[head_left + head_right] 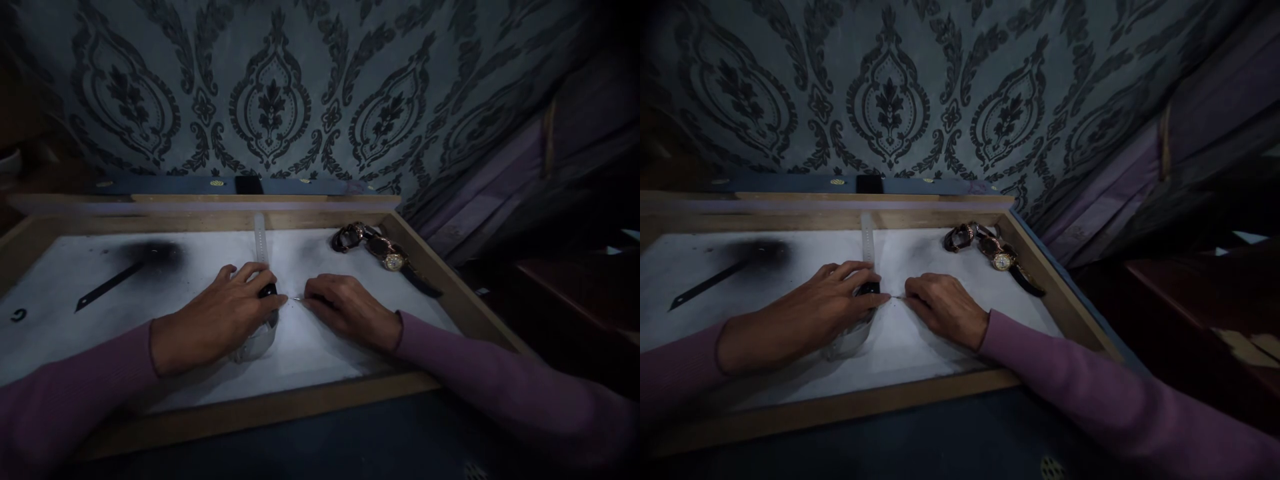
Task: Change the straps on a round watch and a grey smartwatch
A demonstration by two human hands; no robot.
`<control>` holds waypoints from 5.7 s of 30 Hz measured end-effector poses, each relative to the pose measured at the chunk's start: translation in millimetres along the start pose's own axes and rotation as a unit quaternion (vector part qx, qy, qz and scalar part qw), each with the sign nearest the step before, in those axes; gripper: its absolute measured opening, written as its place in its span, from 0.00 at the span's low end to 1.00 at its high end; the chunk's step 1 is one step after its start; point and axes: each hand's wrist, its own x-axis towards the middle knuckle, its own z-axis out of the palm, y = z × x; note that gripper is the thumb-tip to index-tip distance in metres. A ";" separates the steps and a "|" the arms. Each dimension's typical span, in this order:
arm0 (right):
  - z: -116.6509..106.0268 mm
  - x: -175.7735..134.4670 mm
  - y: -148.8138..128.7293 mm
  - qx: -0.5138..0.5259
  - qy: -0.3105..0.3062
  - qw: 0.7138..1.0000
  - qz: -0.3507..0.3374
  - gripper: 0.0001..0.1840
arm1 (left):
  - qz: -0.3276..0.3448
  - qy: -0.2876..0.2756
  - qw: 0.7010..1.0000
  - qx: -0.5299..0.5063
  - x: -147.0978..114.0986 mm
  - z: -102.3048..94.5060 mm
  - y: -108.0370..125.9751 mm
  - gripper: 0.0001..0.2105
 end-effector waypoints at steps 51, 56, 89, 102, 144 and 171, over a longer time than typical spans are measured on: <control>1.1 3.7 -5.4 -0.029 0.021 0.999 -0.030 0.12 | -0.003 0.000 0.999 0.038 -5.1 -4.2 0.6 0.13; 4.2 7.0 -5.8 -0.065 0.023 0.996 -0.050 0.12 | -0.006 0.002 0.999 0.031 -4.5 -2.7 -0.7 0.13; 1.5 3.1 -8.2 -0.037 -0.002 0.996 -0.084 0.12 | 0.020 -0.064 0.997 0.033 -16.7 -14.4 1.6 0.31; -1.2 1.2 -6.5 -0.036 -0.003 0.995 -0.090 0.10 | 0.005 -0.084 0.996 0.032 -17.9 -20.3 3.6 0.32; -0.7 -0.7 -3.9 -0.015 -0.009 0.996 -0.091 0.11 | 0.009 -0.085 0.995 0.061 -16.5 -18.6 5.0 0.25; -1.3 -1.6 -7.4 -0.067 -0.003 0.991 -0.115 0.17 | 0.002 -0.095 0.994 0.061 -14.9 -22.0 8.8 0.24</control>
